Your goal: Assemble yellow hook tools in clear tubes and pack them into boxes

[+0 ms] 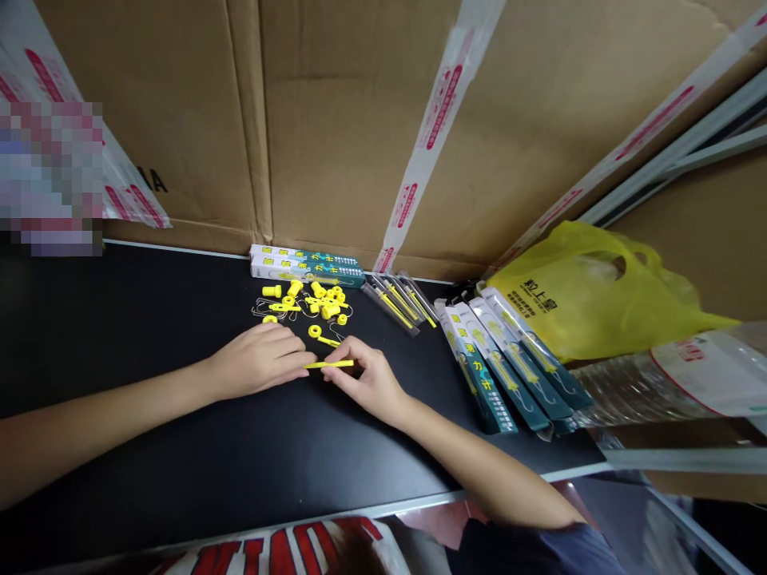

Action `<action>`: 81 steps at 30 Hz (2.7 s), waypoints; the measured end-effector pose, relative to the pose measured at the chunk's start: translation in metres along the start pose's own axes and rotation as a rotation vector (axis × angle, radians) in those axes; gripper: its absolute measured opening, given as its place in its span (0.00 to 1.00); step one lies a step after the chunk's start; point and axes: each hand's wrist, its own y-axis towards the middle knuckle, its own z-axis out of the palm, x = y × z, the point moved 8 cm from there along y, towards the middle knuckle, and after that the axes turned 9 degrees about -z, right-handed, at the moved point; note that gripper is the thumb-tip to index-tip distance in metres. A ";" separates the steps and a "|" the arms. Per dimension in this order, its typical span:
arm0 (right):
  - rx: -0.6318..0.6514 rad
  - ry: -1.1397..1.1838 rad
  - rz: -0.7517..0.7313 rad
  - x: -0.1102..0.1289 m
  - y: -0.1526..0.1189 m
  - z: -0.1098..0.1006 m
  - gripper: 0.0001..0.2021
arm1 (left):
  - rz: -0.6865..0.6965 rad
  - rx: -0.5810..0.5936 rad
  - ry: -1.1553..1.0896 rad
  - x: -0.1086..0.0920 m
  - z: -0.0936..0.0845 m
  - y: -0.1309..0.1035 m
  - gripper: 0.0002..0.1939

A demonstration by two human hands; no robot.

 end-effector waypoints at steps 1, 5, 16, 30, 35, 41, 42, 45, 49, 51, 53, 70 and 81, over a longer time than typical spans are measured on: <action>0.009 0.036 0.017 -0.001 0.000 0.002 0.07 | -0.017 0.009 -0.013 -0.001 0.001 0.000 0.11; 0.024 0.094 0.035 -0.002 -0.001 0.005 0.08 | -0.092 0.049 -0.111 -0.003 0.004 -0.001 0.11; -0.019 -0.346 -0.086 -0.010 0.010 -0.028 0.10 | -0.408 0.114 -0.407 0.013 0.010 -0.005 0.08; 0.257 -0.888 -0.278 -0.005 0.025 0.007 0.11 | -0.656 -0.180 -0.527 0.065 0.005 -0.013 0.09; 0.239 -0.974 -0.243 -0.024 0.030 -0.005 0.09 | -0.603 -0.094 -0.500 0.056 0.009 -0.012 0.10; 0.246 -0.980 -0.276 -0.022 0.040 0.001 0.11 | -0.591 -0.087 -0.493 0.054 0.010 -0.011 0.09; 0.267 -0.991 -0.297 -0.019 0.042 0.006 0.11 | -0.592 -0.087 -0.491 0.055 0.010 -0.011 0.08; 0.335 -1.053 -0.341 -0.014 0.048 0.022 0.12 | -0.597 -0.067 -0.482 0.055 0.012 -0.011 0.08; 0.376 -1.060 -0.309 -0.015 0.053 0.026 0.10 | -0.605 -0.049 -0.463 0.055 0.012 -0.011 0.09; 0.390 -1.039 -0.293 -0.014 0.052 0.024 0.09 | -0.606 -0.040 -0.463 0.054 0.012 -0.011 0.09; 0.400 -1.024 -0.284 -0.013 0.049 0.022 0.10 | -0.605 -0.029 -0.474 0.053 0.012 -0.010 0.09; 0.428 -0.944 -0.078 -0.011 0.028 0.007 0.03 | -0.559 0.011 -0.462 0.051 0.016 -0.008 0.08; 0.299 -0.698 -0.048 -0.008 0.027 0.003 0.04 | -0.460 0.077 -0.370 0.040 0.023 -0.008 0.07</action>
